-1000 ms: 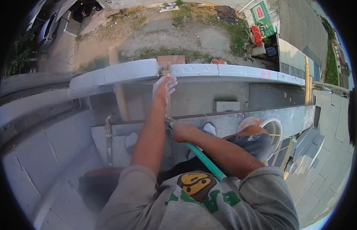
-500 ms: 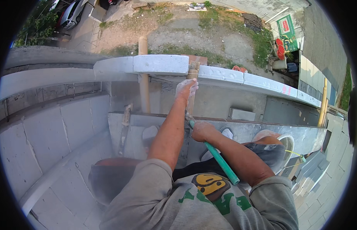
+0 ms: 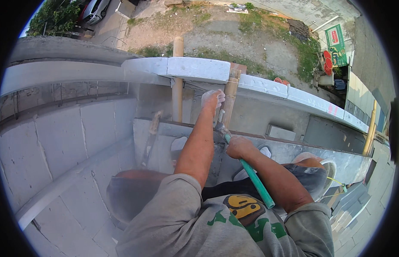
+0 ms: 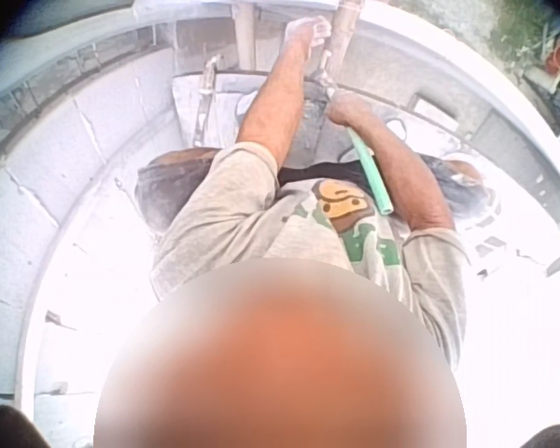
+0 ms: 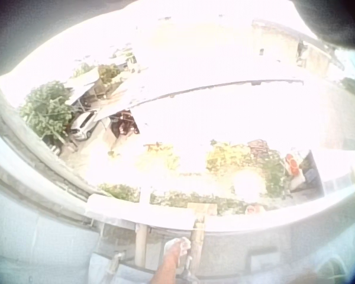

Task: The person builds a wall by applying mortar from a bucket to lightweight concrete blocks with a trowel, then laying the blocks in courses and tapping them into place with a rubber mallet.

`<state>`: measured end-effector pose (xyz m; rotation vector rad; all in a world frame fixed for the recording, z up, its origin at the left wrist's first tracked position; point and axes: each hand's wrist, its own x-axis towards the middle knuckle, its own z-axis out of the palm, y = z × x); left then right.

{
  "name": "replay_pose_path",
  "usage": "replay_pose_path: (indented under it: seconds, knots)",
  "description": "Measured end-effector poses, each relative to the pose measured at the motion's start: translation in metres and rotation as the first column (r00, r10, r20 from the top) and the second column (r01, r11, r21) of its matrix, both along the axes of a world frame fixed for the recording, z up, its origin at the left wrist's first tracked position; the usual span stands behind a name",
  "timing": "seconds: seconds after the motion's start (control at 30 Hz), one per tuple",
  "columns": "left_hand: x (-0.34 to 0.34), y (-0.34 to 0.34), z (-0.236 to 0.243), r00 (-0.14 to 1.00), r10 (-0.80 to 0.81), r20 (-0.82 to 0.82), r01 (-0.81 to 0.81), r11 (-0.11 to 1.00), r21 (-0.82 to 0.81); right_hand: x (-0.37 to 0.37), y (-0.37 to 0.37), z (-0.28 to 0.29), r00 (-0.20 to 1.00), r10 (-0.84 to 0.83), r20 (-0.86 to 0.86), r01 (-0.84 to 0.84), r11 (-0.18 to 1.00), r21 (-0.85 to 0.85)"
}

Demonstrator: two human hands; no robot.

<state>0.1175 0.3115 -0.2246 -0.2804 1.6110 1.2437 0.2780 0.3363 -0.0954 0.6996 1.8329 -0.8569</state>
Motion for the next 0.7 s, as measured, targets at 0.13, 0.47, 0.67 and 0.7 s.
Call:
replay_pose_path:
  seconds: [0.13,0.47,0.67,0.7]
  knots:
    - [0.001,0.005,0.004,0.992,-0.125,-0.005,0.125,0.992,0.004,-0.006,0.001,0.007,0.999,-0.010,0.032,0.010,1.000,-0.017]
    - [0.000,-0.004,-0.004,0.997,-0.073,-0.003,0.072,0.996,-0.044,-0.009,0.004,0.003,0.998,-0.022,0.051,0.024,0.999,-0.036]
    - [-0.017,-0.013,-0.003,0.999,-0.044,-0.018,0.042,0.995,-0.091,-0.017,0.009,0.003,0.998,-0.038,0.057,0.040,0.999,-0.034]
    - [-0.018,-0.014,-0.001,0.998,-0.067,-0.014,0.065,0.993,-0.095,-0.019,0.011,0.007,0.998,-0.035,0.058,0.038,0.998,-0.048]
